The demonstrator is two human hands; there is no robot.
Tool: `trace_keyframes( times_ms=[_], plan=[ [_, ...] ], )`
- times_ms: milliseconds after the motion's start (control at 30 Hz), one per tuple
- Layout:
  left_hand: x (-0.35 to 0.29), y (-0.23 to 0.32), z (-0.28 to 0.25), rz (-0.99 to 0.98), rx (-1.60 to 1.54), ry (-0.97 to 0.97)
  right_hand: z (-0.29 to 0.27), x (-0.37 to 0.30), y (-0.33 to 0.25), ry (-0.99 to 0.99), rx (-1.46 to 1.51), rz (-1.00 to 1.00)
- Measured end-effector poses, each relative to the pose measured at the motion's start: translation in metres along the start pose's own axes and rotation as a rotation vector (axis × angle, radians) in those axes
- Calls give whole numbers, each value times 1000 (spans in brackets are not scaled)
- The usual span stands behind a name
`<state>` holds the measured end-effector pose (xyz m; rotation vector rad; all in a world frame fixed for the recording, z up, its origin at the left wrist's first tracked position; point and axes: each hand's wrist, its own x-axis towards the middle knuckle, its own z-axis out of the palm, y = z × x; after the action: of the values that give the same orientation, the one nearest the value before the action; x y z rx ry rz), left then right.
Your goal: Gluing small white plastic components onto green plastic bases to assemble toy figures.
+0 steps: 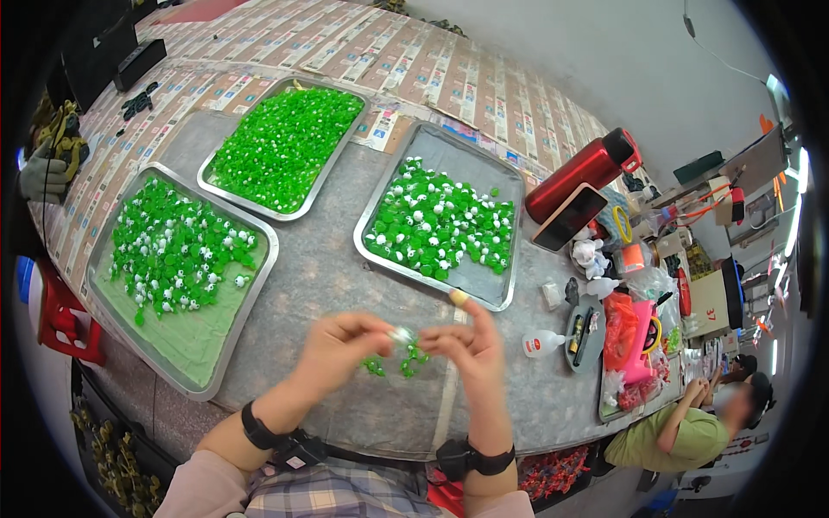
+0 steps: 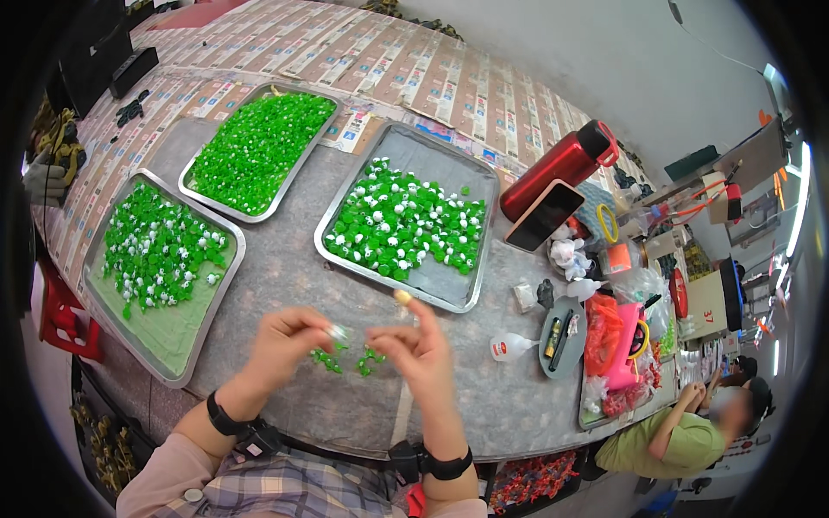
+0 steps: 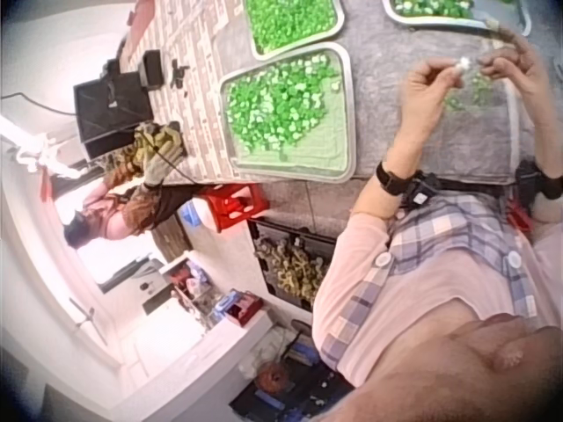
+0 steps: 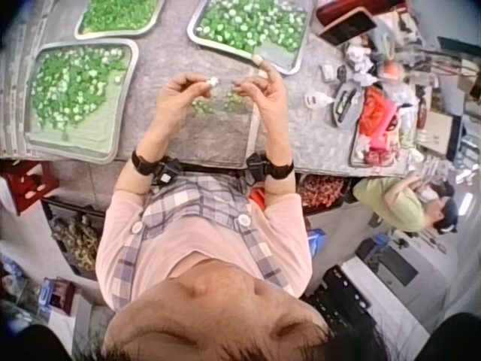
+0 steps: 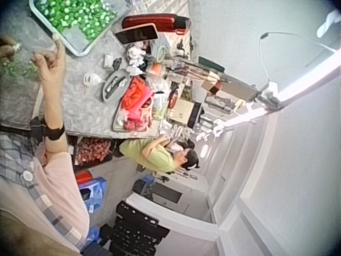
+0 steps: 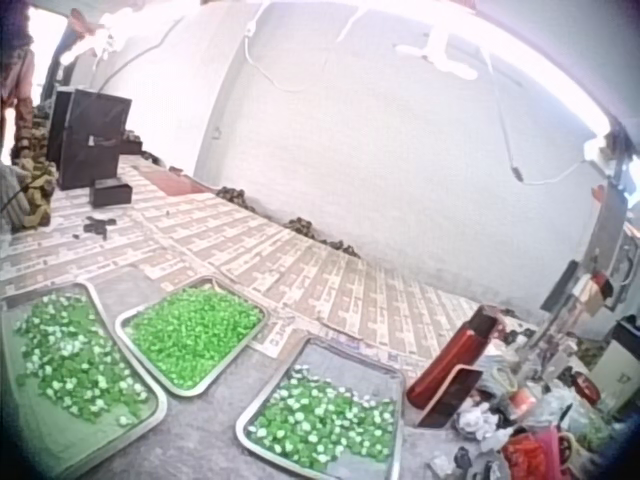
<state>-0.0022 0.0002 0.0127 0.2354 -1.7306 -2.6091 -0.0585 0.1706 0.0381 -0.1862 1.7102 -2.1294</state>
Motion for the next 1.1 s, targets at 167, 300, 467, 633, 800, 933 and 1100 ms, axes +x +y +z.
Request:
trace_keyframes(
  times_ms=[167, 300, 467, 633, 800, 933, 1100],
  plan=[
    [11, 10, -49, 321, -1058, 16, -18, 7, 11, 54, -906, -167],
    [10, 16, -42, 274, -861, 31, -11, 11, 21, -107, -1160, -242],
    [7, 0, -15, -15, -124, -18, -8, 14, 19, -131, -1311, -401],
    [5, -6, 2, -32, 160, -80, 14, -1, -1, -81, -962, -357],
    [3, -4, 0, -93, 164, -134, 29, -16, -2, -24, -969, -450],
    [3, -8, -6, -149, -29, -126, 16, -26, 1, 146, -884, -493],
    [4, -1, -1, -243, -320, -81, -70, -39, -4, 1061, -612, -738]
  ],
)
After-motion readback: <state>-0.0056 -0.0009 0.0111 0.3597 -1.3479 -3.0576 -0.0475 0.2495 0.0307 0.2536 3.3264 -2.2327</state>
